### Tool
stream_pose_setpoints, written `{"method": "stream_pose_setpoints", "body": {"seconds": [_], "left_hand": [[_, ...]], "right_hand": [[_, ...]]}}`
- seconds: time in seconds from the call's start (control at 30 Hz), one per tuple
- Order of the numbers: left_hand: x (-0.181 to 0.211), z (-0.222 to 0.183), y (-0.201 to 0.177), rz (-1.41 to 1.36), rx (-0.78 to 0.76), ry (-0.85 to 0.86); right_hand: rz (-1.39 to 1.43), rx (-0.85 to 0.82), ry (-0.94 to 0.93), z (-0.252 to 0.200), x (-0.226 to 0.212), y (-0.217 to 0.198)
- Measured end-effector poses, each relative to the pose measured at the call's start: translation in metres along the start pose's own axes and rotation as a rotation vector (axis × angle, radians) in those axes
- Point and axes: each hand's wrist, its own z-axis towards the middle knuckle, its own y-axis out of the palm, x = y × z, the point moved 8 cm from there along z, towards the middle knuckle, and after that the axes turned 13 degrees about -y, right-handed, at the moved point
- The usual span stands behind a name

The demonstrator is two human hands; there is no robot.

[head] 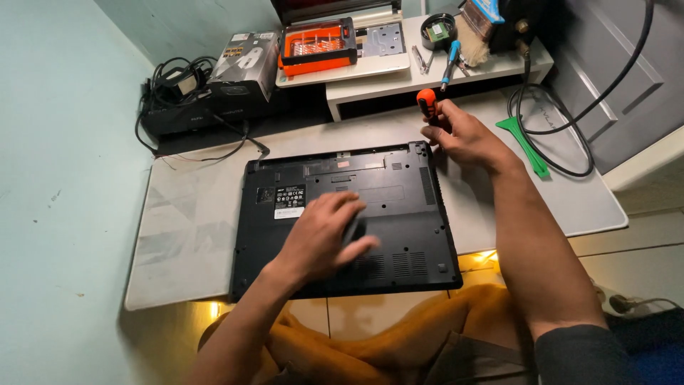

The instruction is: The person uses a screwdriver to remove screws from the back cover of a laptop placed on a workbench, repositioning the laptop and the screwdriver as they work around the edges of the case.

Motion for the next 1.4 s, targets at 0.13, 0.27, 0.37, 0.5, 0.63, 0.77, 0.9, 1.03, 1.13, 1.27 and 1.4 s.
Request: {"method": "stream_pose_setpoints", "body": {"seconds": [0.13,0.27,0.37,0.5,0.63,0.77,0.9,1.03,1.13,1.27,1.4], "left_hand": [[-0.022,-0.083,-0.016,0.094,-0.145,-0.105],[-0.077,-0.134,-0.023,0.279,0.003,-0.299],[-0.096,-0.146,-0.03,0.236,0.087,-0.374],[-0.129,-0.145,-0.034,0.265,0.072,-0.433],[-0.146,-0.131,-0.053,0.202,0.063,-0.426],[-0.177,-0.123,-0.056,0.049,-0.044,-0.53],[-0.196,-0.117,-0.069,-0.056,-0.04,-0.559],[-0.23,-0.124,-0.068,-0.039,-0.006,-0.623],[-0.225,-0.12,-0.082,-0.075,0.106,-0.605],[-0.228,-0.115,-0.088,-0.042,0.155,-0.615],[-0.234,-0.106,-0.092,-0.1,0.236,-0.551]], "right_hand": [[-0.131,-0.077,0.102,-0.002,-0.014,0.004],[-0.079,-0.138,0.126,-0.002,-0.018,0.01],[-0.013,-0.154,0.148,-0.003,-0.013,0.012],[-0.017,-0.226,0.123,-0.007,0.008,0.007],[0.071,-0.298,0.178,-0.016,0.01,0.003],[0.239,-0.398,0.247,-0.025,0.004,0.007],[0.454,-0.492,0.28,-0.035,0.006,0.015],[0.513,-0.563,0.212,-0.045,-0.024,0.03],[0.523,-0.608,0.232,-0.058,-0.032,0.038],[0.609,-0.564,0.212,-0.082,-0.038,0.039],[0.874,-0.542,0.191,-0.11,-0.051,0.051]]}}
